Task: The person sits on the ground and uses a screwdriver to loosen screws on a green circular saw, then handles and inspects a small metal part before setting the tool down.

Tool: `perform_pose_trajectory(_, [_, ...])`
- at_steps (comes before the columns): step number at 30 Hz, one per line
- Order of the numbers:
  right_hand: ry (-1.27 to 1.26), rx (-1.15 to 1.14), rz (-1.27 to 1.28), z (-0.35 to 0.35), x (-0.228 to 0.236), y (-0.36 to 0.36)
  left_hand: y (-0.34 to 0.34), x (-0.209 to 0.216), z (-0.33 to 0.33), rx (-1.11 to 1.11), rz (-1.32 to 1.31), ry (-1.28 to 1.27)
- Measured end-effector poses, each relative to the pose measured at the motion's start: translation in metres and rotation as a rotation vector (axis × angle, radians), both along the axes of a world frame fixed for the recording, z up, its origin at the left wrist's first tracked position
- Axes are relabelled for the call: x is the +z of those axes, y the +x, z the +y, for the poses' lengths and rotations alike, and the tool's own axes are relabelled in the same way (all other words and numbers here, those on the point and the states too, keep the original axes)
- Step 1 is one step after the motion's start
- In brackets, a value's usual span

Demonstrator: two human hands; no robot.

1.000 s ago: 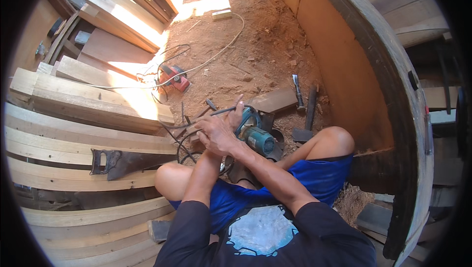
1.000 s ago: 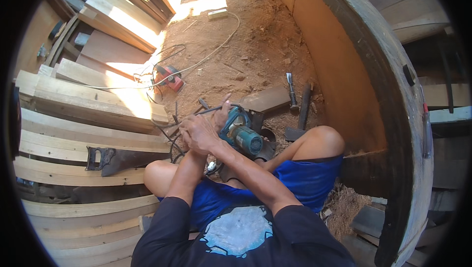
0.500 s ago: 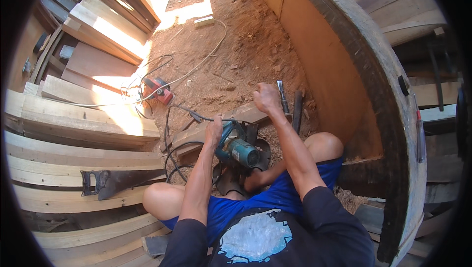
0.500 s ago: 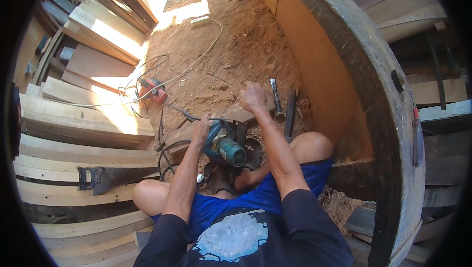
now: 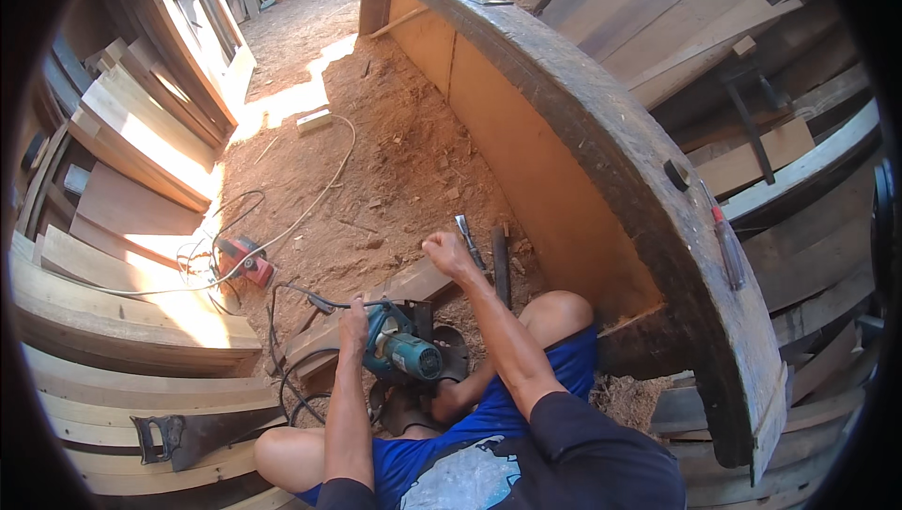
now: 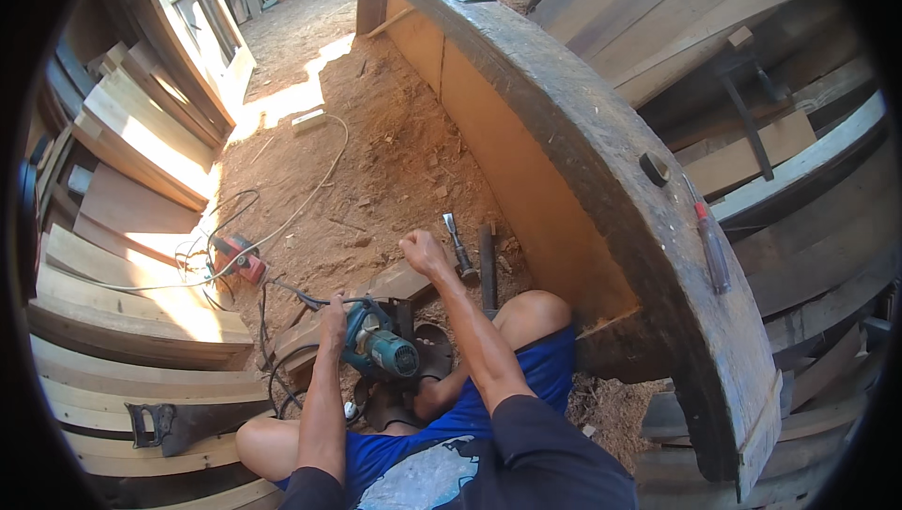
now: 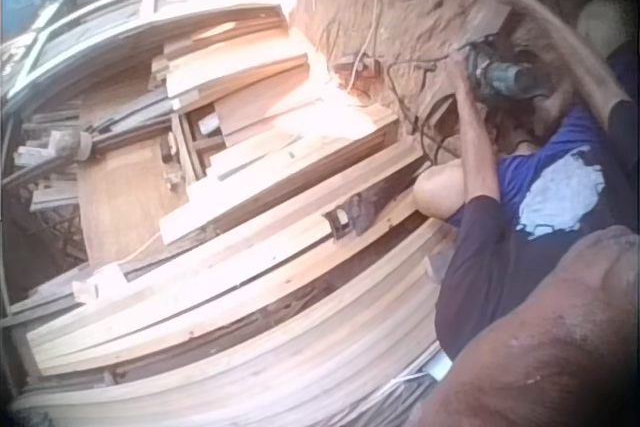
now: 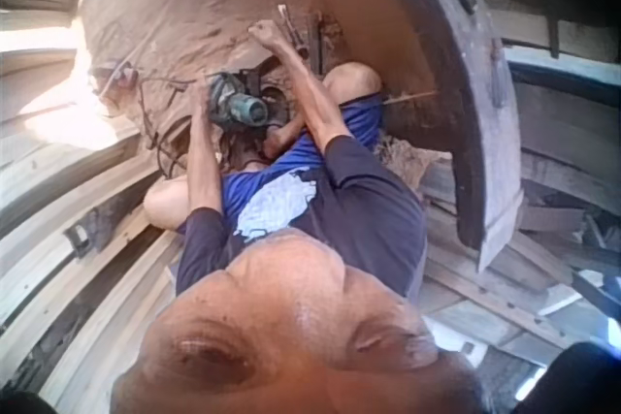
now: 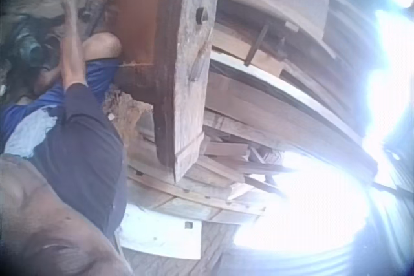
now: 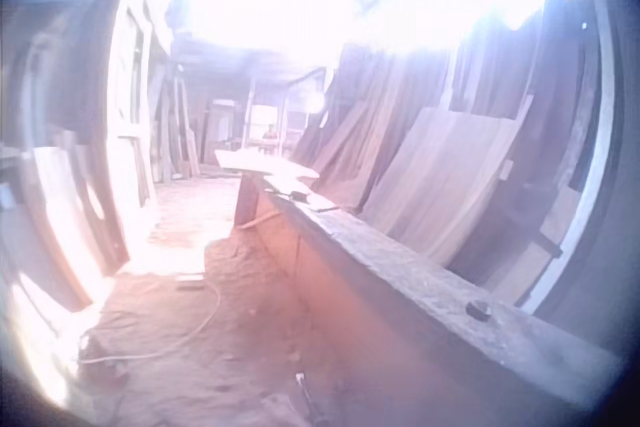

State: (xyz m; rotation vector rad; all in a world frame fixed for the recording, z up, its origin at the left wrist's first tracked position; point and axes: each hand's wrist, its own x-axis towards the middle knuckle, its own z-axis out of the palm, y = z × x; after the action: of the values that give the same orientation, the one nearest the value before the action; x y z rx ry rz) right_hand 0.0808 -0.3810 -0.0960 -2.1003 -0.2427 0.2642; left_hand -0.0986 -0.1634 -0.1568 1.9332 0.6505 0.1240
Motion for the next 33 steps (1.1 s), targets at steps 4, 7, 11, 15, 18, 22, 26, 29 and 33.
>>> perform_pose_trajectory(4, [0.04,0.075,-0.335,-0.006,0.133,-0.023,0.003,-0.005,0.004,0.114,0.111,-0.105])
perform_pose_trajectory(7, [-0.183,0.124,-0.864,-0.027,0.239,-0.074,0.003,-0.043,0.034,0.146,-0.001,-0.209])
perform_pose_trajectory(11, [-0.48,-0.245,-1.067,-0.093,0.303,-0.162,0.006,-0.047,0.042,0.168,-0.012,-0.259])
perform_pose_trajectory(15, [-0.99,-0.625,-1.062,-0.202,0.339,-0.22,0.016,-0.015,0.005,0.045,0.127,-0.336])
perform_pose_trajectory(18, [-1.271,-0.726,-0.996,-0.247,0.349,-0.231,0.018,-0.034,0.025,0.094,0.088,-0.304])
perform_pose_trajectory(22, [-1.299,-0.663,-0.791,-0.288,0.335,-0.207,0.024,-0.056,0.038,0.095,0.114,-0.664])
perform_pose_trajectory(26, [-1.084,-0.675,-0.596,-0.317,0.324,-0.187,0.025,-0.056,0.029,0.048,0.118,-0.59])
perform_pose_trajectory(29, [-0.999,-0.615,-0.596,-0.326,0.33,-0.18,0.022,-0.057,0.036,0.03,0.084,-0.575])
perform_pose_trajectory(33, [-0.834,-0.646,-0.821,-0.307,0.335,-0.186,0.018,-0.049,0.038,0.006,0.037,-0.505])
